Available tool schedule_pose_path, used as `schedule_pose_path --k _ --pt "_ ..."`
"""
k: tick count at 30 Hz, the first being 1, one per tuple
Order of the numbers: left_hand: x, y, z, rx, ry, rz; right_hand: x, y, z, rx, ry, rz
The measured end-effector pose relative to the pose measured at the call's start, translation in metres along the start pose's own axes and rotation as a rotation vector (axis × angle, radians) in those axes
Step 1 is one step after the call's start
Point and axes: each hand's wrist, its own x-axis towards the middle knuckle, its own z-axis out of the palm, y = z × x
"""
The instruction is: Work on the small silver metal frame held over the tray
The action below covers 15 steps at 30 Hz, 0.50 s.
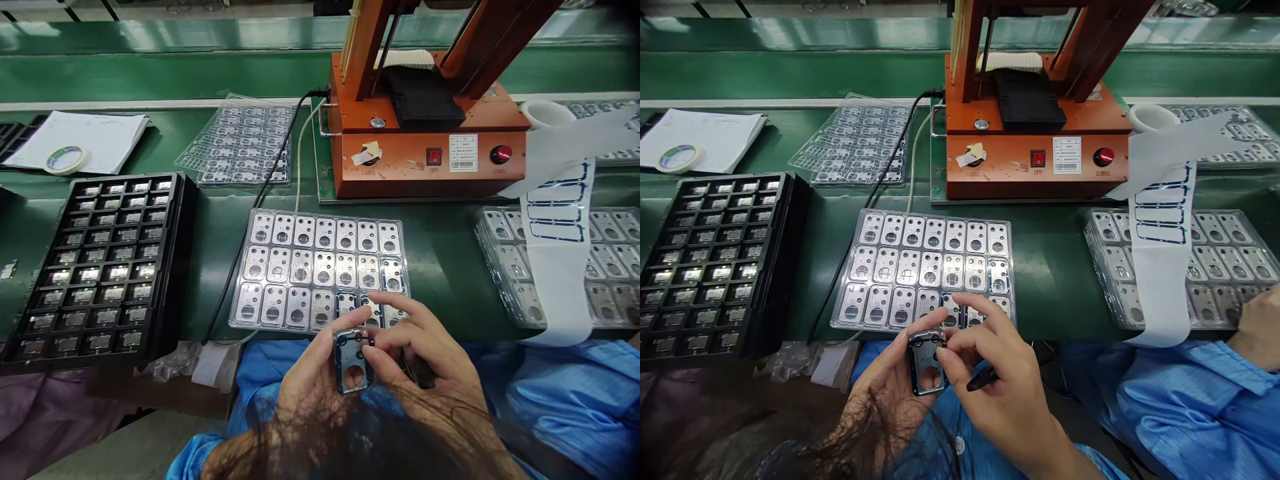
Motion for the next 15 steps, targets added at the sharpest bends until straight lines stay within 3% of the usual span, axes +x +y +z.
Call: schedule_pose_path --k 4,10,15 --pt "-0.001 0.000 0.003 0.018 0.000 -0.007 -0.002 0.001 0.002 -0.036 0.010 -0.018" --pt "-0.005 0.002 0.018 0.009 0.167 0.022 0.001 0.001 0.002 -0.073 0.014 -0.035" --pt "-0.006 0.003 0.027 0.027 0.201 0.033 0.002 -0.001 0.001 -0.094 0.026 -0.035"
